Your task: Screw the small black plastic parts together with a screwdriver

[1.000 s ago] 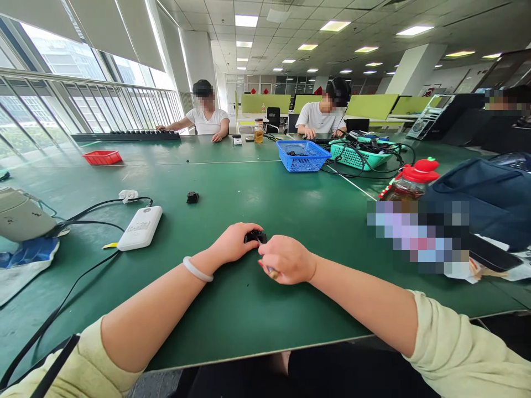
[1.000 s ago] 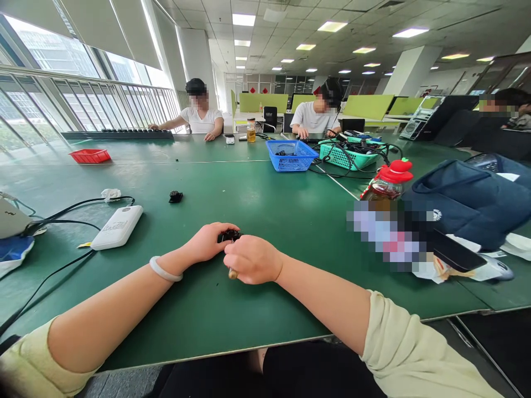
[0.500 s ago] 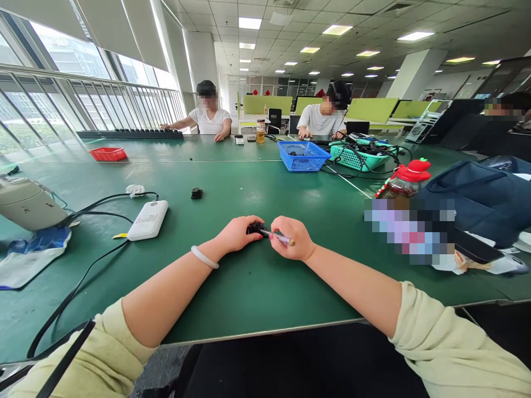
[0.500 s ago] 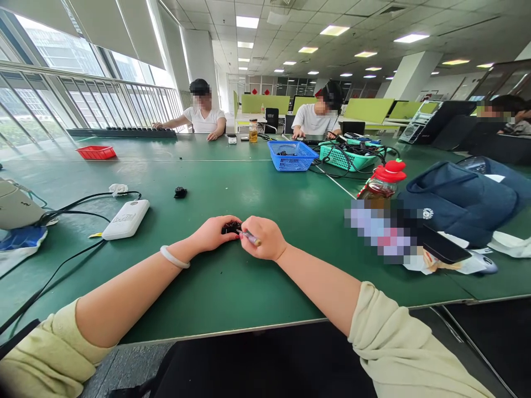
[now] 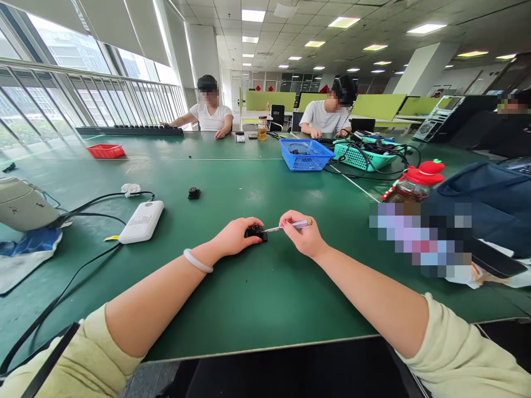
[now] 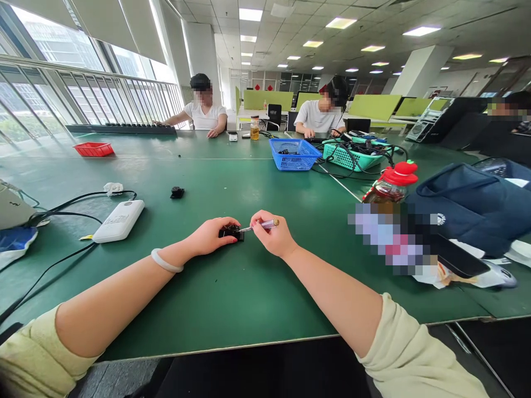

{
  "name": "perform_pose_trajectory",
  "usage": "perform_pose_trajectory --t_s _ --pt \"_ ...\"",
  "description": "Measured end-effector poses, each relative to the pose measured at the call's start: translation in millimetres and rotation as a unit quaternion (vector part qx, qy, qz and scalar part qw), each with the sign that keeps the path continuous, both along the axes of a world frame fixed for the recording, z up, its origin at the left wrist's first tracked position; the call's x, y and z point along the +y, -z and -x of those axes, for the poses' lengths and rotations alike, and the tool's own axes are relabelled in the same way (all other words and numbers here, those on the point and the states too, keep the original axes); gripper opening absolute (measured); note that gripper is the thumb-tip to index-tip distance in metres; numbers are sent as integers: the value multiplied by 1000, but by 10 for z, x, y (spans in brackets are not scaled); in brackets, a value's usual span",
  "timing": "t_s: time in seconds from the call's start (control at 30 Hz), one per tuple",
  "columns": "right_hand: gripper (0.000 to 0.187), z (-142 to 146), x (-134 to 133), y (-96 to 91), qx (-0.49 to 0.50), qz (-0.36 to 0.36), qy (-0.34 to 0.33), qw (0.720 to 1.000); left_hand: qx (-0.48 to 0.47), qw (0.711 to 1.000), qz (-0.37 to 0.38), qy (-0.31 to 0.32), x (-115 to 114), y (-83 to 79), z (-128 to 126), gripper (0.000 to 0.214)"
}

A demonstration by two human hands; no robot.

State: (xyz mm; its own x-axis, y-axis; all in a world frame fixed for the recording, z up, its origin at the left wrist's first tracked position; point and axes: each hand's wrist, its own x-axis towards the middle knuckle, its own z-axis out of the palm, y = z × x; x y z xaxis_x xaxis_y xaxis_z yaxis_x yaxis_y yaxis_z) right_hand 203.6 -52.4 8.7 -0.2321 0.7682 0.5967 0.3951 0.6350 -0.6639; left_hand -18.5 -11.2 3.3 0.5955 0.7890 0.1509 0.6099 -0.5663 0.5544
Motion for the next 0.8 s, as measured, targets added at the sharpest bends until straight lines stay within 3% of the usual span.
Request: perform_pose_trajectory --t_s 0.23,0.33,0.47,0.6,0.7,0.8 --pt "13 -58 -47 -86 -92 -68 -84 990 7 1000 -6 8 -6 -27 0 34" --pt "9 -54 -93 -113 -205 -149 -129 959 4 1000 -10 12 -9 -20 5 35" --pt "11 -33 -155 -121 -312 -203 -118 920 3 1000 -5 10 -11 -1 20 35" --pt "26 -71 -142 -117 -249 -153 -122 949 0 1000 4 18 6 2 38 34" --pt "26 -128 -108 -128 -144 -81 -119 979 5 1000 9 24 25 0 50 34" --pt "23 -161 -85 -136 -106 -48 -119 986 6 999 12 29 36 2 55 33"
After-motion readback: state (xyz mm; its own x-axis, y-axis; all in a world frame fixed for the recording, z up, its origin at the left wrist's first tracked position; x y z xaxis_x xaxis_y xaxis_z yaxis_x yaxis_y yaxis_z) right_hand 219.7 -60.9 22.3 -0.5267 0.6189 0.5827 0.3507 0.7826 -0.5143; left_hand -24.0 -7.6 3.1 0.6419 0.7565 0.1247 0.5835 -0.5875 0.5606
